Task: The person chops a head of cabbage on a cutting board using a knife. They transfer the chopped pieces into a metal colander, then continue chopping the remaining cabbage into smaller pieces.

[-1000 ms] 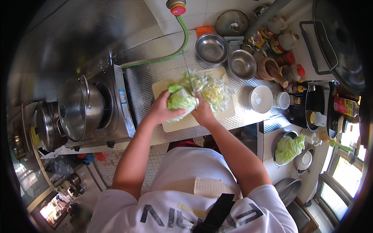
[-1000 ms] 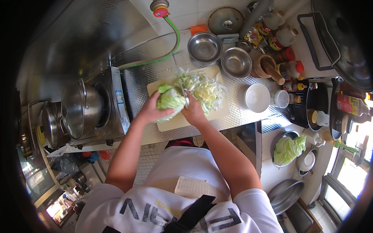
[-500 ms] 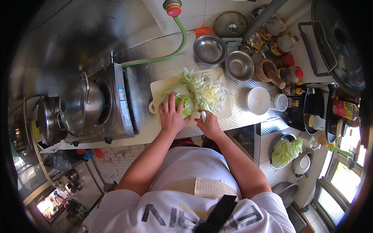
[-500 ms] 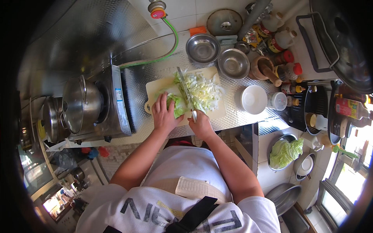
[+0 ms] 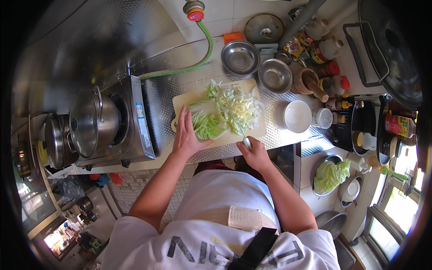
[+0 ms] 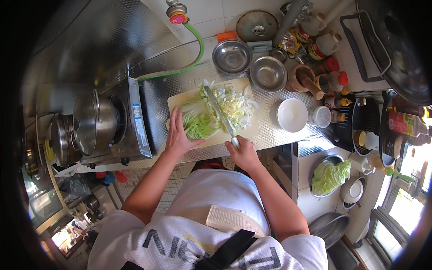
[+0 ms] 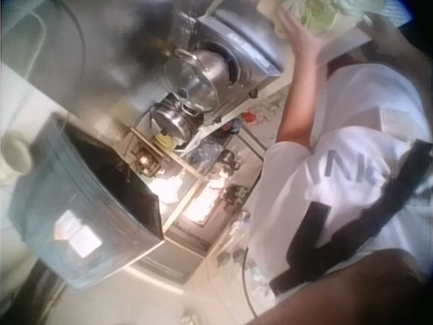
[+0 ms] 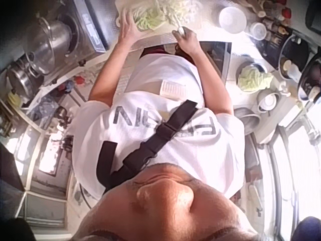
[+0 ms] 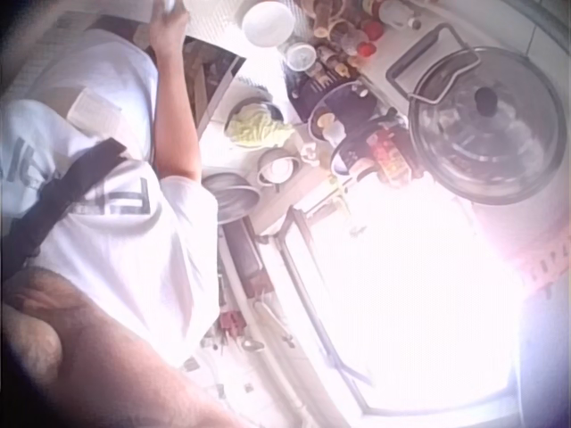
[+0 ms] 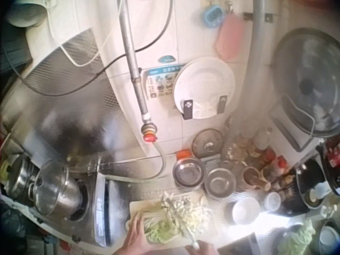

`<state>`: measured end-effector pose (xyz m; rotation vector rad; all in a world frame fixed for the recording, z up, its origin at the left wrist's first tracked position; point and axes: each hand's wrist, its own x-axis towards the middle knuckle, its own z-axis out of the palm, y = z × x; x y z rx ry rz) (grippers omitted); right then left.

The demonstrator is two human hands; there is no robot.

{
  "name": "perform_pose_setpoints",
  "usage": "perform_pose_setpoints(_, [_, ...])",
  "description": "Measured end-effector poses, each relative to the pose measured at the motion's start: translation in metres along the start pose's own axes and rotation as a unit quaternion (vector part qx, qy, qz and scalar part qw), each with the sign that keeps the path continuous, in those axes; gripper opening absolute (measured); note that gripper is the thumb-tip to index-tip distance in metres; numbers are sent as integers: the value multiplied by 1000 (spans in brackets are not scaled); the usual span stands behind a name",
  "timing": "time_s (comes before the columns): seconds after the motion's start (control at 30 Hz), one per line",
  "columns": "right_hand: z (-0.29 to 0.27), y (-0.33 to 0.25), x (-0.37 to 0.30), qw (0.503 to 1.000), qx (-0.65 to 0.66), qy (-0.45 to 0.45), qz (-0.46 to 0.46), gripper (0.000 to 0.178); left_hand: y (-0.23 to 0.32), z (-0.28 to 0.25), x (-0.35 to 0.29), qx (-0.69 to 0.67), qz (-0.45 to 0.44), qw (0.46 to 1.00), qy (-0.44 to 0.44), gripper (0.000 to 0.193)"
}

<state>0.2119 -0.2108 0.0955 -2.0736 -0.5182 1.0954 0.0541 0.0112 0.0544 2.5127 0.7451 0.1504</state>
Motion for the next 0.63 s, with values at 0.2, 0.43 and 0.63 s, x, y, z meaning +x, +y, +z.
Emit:
perform_pose_setpoints(0.2, [1, 2, -14, 1000, -9, 20, 3, 43, 40, -19, 32, 163, 13, 980, -112, 132])
perform_pose_setpoints(0.43, [19, 9, -22, 998, 23, 41, -40, 38, 11, 23, 24, 114, 24, 993, -34, 117])
perform_pose_setpoints(0.63, [29, 7, -15, 998, -62, 20, 17, 38, 10, 22, 17, 67, 20, 997, -12, 115])
